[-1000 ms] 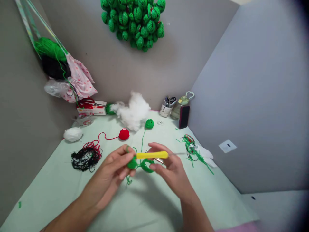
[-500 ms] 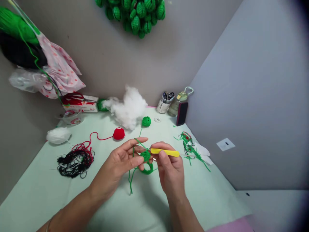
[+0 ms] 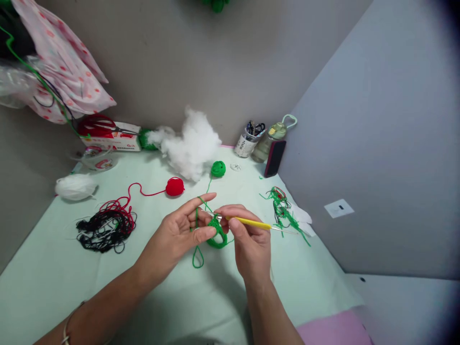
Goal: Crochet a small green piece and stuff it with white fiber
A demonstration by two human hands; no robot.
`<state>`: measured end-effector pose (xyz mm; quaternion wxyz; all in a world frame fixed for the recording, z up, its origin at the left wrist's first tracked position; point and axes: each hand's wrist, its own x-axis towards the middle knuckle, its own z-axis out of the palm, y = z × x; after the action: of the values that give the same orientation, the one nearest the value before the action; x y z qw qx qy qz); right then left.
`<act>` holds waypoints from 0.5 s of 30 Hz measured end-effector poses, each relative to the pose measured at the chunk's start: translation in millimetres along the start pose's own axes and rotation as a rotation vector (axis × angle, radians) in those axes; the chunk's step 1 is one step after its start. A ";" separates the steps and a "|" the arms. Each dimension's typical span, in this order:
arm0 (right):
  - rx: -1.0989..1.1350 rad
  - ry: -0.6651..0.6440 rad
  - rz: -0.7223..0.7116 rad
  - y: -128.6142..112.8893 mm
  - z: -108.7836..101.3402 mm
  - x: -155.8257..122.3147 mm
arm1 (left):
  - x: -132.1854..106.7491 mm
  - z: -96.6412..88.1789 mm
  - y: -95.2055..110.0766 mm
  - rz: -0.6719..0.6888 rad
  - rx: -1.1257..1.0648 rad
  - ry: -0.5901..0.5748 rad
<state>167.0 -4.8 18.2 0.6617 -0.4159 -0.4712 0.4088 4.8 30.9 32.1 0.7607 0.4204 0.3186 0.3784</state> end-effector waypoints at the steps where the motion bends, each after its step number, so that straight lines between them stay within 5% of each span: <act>1: 0.014 0.013 0.031 0.0 0.1 0.1 | -0.4 -0.8 -0.7 0.004 0.009 0.004; 6: 0.102 0.064 0.130 -2.2 3.2 3.0 | -1.5 -3.5 -0.3 0.020 0.049 0.038; 15: 0.083 0.050 0.056 -1.5 4.3 1.6 | -3.6 -6.0 0.0 0.052 0.087 0.085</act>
<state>163.4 -3.0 21.0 0.6781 -0.4114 -0.4254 0.4358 -1.9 30.3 30.0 0.7174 0.4448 0.3557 0.4012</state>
